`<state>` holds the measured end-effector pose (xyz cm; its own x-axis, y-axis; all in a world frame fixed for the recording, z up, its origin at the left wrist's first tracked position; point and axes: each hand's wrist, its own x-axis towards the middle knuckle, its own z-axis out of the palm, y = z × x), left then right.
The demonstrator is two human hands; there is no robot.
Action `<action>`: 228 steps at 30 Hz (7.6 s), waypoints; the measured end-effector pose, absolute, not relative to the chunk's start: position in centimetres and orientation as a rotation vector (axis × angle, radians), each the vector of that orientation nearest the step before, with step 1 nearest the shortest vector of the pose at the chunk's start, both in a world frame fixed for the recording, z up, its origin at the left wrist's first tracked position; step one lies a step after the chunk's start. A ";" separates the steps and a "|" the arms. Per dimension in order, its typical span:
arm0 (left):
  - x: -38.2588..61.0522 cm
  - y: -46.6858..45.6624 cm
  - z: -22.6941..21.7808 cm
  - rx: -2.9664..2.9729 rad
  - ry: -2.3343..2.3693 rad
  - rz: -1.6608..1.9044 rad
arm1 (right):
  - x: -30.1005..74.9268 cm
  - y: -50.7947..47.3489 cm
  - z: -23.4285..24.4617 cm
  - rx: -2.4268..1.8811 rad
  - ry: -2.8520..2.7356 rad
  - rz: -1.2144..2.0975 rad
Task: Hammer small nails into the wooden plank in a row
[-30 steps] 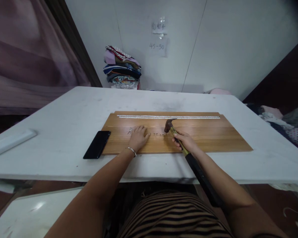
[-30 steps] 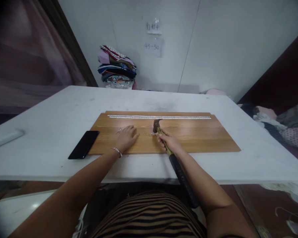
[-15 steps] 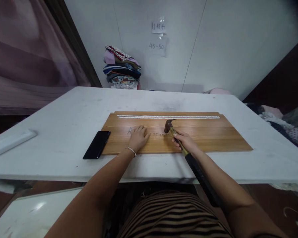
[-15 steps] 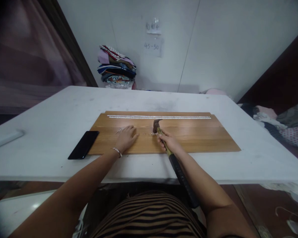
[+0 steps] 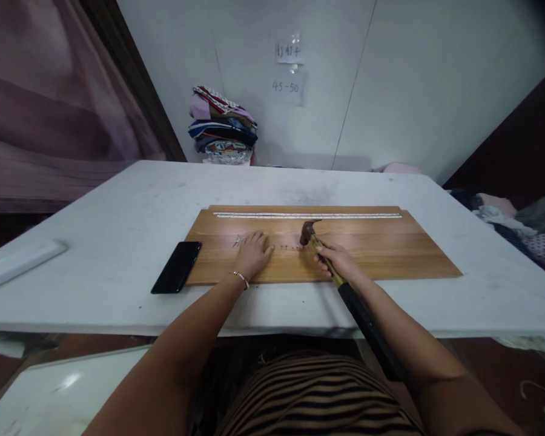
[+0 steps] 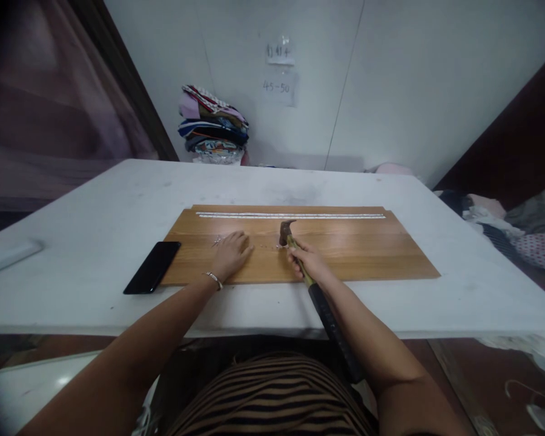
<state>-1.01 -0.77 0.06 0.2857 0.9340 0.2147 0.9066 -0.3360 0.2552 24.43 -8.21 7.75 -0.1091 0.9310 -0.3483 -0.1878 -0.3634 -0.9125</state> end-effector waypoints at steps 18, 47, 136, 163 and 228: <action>-0.9 -0.7 0.0 2.424 1.773 0.508 | 24.5 -8.0 7.7 -1.243 -0.961 1.624; -0.9 -0.8 0.1 2.417 1.765 0.522 | 24.3 -8.1 7.7 -1.267 -0.950 1.619; -0.9 -0.8 0.3 2.420 1.762 0.484 | 24.3 -8.2 7.8 -1.283 -0.943 1.621; -0.9 -0.9 0.4 2.423 1.744 0.514 | 24.3 -8.2 8.3 -1.230 -0.955 1.618; -0.9 -0.8 0.3 2.452 1.772 0.497 | 24.4 -8.1 7.6 -1.269 -0.956 1.616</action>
